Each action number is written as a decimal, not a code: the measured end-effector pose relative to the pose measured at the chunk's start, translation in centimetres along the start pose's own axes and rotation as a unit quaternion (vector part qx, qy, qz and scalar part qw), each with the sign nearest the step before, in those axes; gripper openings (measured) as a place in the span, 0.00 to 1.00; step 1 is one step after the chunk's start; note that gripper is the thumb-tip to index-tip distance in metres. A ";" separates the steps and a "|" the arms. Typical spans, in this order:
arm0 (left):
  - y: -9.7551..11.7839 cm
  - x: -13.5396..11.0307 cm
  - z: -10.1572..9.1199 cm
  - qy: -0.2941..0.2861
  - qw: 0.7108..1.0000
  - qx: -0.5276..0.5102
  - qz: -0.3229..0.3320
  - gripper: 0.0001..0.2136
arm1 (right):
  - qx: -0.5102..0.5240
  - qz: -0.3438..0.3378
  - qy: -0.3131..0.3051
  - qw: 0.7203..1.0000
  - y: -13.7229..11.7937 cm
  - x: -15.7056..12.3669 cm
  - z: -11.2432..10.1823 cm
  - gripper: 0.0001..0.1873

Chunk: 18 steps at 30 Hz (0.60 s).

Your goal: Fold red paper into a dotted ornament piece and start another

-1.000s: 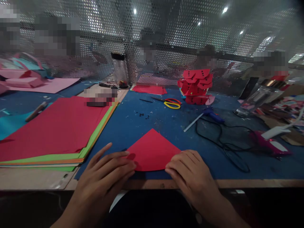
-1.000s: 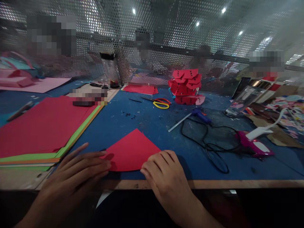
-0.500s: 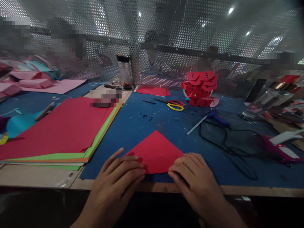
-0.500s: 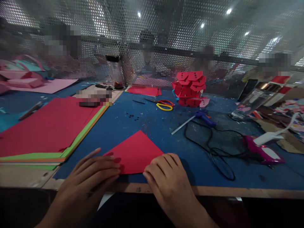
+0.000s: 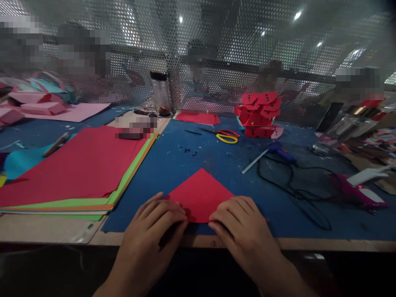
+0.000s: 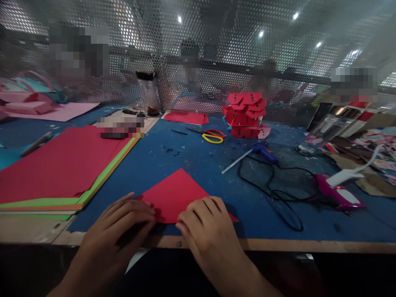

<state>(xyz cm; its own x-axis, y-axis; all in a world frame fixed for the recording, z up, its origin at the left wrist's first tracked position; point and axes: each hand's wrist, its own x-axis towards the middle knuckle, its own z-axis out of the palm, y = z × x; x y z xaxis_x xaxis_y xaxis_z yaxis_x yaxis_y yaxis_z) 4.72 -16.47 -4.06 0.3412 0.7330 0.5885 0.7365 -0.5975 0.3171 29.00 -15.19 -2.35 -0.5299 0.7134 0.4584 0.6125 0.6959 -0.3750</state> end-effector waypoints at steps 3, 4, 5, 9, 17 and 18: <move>0.0 0.0 0.1 0.003 1.000 0.003 0.002 0.06 | 0.002 0.004 -0.008 1.000 -0.1 -0.1 0.1 0.05; 0.0 0.1 0.1 0.004 1.000 0.004 0.004 0.06 | 0.002 0.005 -0.005 1.000 -0.1 -0.1 0.1 0.06; -0.1 0.1 0.2 0.004 1.000 0.006 0.005 0.06 | 0.001 0.005 0.000 1.000 -0.1 -0.2 0.1 0.06; 0.0 0.2 0.3 0.002 1.000 0.010 0.016 0.06 | -0.010 0.004 0.019 1.000 -0.2 -0.3 0.1 0.06; 0.0 0.2 0.5 -0.011 1.000 -0.001 0.017 0.08 | -0.026 0.013 0.000 1.000 -0.8 0.2 0.6 0.05; 0.0 0.2 0.5 -0.010 1.000 -0.001 0.015 0.08 | -0.027 0.014 -0.002 1.000 -0.9 0.3 0.7 0.05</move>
<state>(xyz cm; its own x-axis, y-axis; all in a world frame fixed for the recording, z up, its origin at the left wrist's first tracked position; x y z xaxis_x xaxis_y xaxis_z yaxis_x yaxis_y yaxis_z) 5.07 -16.17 -4.30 0.3747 0.7217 0.5821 0.7245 -0.6197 0.3019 27.90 -15.52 -2.46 -0.5148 0.7323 0.4457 0.6568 0.6711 -0.3439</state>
